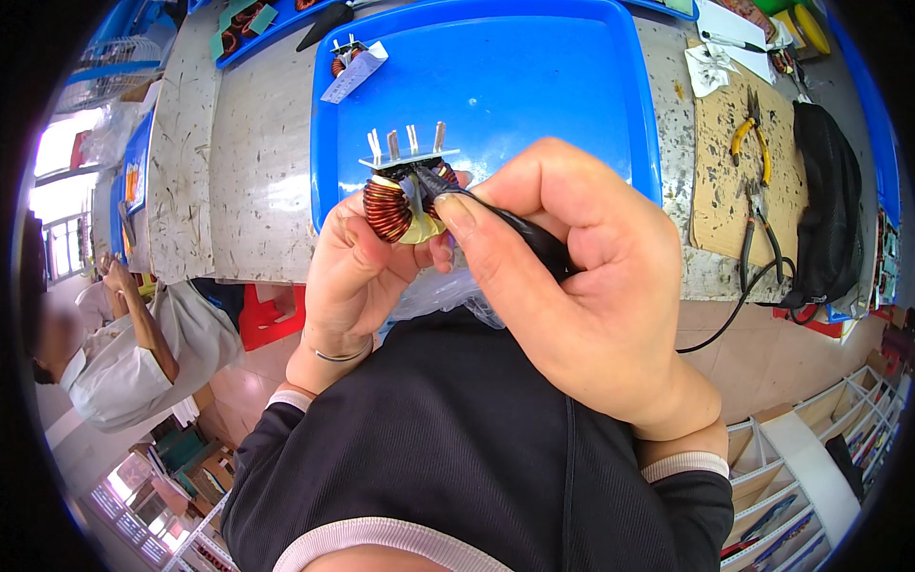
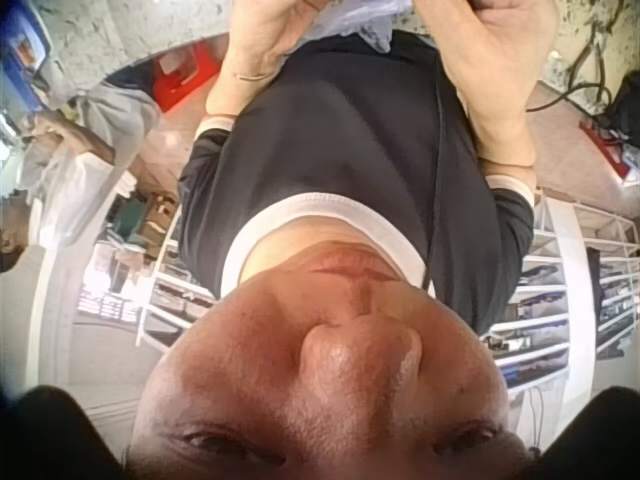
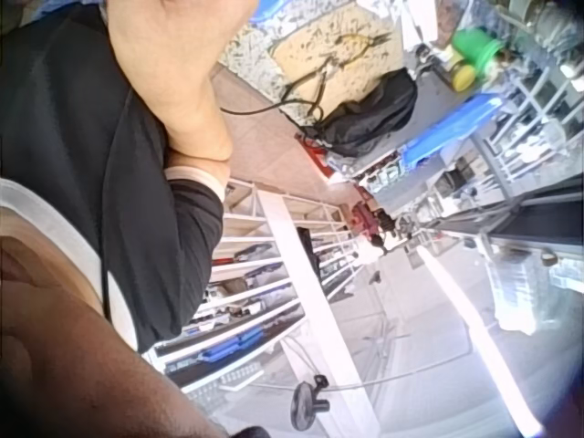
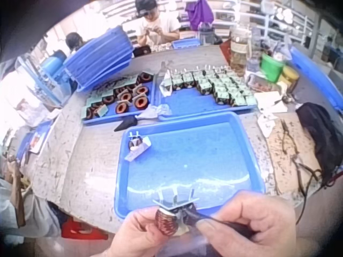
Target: Apply adhesive and assemble small transformer components.
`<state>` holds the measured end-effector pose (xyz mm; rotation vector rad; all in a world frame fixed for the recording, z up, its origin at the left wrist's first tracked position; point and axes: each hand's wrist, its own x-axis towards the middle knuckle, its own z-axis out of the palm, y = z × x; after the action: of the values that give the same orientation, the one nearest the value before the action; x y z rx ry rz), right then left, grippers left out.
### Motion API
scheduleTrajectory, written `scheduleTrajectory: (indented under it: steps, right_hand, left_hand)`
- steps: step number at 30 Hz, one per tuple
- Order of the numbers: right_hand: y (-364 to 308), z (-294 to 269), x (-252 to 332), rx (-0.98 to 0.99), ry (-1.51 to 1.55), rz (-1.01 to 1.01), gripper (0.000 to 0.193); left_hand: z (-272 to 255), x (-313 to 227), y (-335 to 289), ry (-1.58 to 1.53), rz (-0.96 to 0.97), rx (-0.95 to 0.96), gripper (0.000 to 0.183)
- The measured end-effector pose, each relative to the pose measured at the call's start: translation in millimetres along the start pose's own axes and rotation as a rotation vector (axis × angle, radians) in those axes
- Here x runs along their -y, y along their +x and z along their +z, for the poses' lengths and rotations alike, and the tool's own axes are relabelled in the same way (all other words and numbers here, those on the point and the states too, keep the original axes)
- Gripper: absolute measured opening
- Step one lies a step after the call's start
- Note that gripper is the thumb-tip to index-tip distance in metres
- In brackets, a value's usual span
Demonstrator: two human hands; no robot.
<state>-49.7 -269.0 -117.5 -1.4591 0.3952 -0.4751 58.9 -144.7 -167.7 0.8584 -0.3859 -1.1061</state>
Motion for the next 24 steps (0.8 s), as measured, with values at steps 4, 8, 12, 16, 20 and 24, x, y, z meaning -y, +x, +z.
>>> scheduleTrajectory:
  steps: [4,8,12,16,20,24]
  right_hand:
    - [-0.8,-4.8,0.8,-0.008,-0.034,0.065,0.007]
    - [-1.7,-4.7,1.5,-0.042,-0.021,0.119,0.006]
    - [-0.6,1.0,0.7,-0.078,0.023,0.084,0.006]
    - [-0.4,0.8,3.8,-0.095,0.026,0.096,0.006]
    - [-0.7,-0.2,1.4,-0.083,0.038,0.070,0.006]
    - [0.3,-0.8,3.6,-0.055,0.062,0.079,0.006]
  left_hand:
    - [-0.3,-0.9,-0.3,0.015,0.017,0.006,0.044]
    - [-1.1,-1.9,-0.6,-0.018,0.003,0.010,0.047]
    - [-0.5,-4.1,-1.3,-0.046,-0.031,0.015,0.052]
    - [-1.2,-4.6,-1.7,-0.069,-0.049,0.019,0.053]
    - [-0.8,-5.0,-1.8,-0.079,-0.061,0.021,0.054]
    - [-1.1,-4.9,-2.0,-0.074,-0.060,0.027,0.054]
